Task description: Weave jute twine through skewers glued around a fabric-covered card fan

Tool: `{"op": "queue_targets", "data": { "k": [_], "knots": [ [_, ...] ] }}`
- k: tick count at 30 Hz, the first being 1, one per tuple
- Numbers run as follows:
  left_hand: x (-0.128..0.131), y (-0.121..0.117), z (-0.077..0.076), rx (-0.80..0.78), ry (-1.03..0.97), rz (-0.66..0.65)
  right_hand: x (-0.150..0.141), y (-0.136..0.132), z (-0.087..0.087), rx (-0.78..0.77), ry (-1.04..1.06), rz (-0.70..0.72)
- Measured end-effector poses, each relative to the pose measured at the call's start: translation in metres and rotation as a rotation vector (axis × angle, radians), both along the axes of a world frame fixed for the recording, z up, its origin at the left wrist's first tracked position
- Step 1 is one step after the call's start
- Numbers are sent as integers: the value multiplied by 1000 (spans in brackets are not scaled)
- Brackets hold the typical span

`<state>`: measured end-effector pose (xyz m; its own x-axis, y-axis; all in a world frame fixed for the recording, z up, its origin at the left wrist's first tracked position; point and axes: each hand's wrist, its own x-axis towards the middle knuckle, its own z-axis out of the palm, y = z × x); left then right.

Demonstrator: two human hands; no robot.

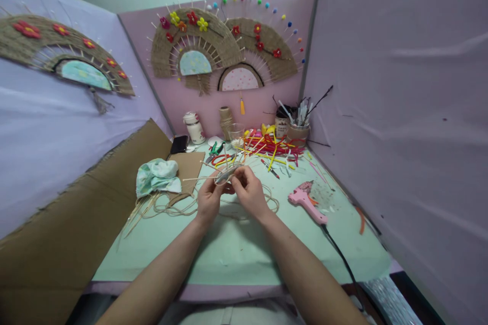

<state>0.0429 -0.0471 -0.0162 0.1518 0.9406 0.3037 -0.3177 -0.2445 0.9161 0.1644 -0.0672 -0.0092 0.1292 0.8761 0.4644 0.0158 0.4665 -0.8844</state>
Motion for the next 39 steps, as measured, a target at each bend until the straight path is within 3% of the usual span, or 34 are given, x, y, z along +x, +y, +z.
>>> {"op": "queue_targets", "data": {
  "k": [6, 10, 12, 15, 16, 18, 20, 22, 24, 27, 35, 39],
  "knots": [
    [-5, 0, 0, 152, -82, 107, 5, -8, 12, 84, -201, 17],
    [-15, 5, 3, 302, 70, 236, 21, -25, 25, 198, -398, 58],
    [-19, 9, 4, 366, 193, 296, 37, -35, 24, 132, -470, 114],
    [-23, 12, 2, 449, 285, 365, 73, -47, 8, -122, -503, 200],
    [-22, 13, 1, 469, 295, 391, 86, -49, 1, -208, -495, 150],
    [-21, 14, -1, 496, 310, 431, 114, -50, -14, -364, -529, -194],
    [-20, 14, -2, 512, 324, 459, 139, -50, -27, -479, -718, -537],
    [-19, 15, -3, 524, 337, 474, 156, -49, -37, -564, -969, -735],
    [-19, 16, -5, 534, 351, 479, 164, -49, -43, -644, -1111, -695],
    [-19, 17, -7, 546, 370, 475, 161, -51, -45, -676, -1157, -556],
    [-26, 24, -6, 500, 372, 527, 152, -54, -40, -725, -1252, -547],
    [-28, 27, -5, 511, 359, 572, 149, -57, -36, -628, -1165, -579]
  ]
}}
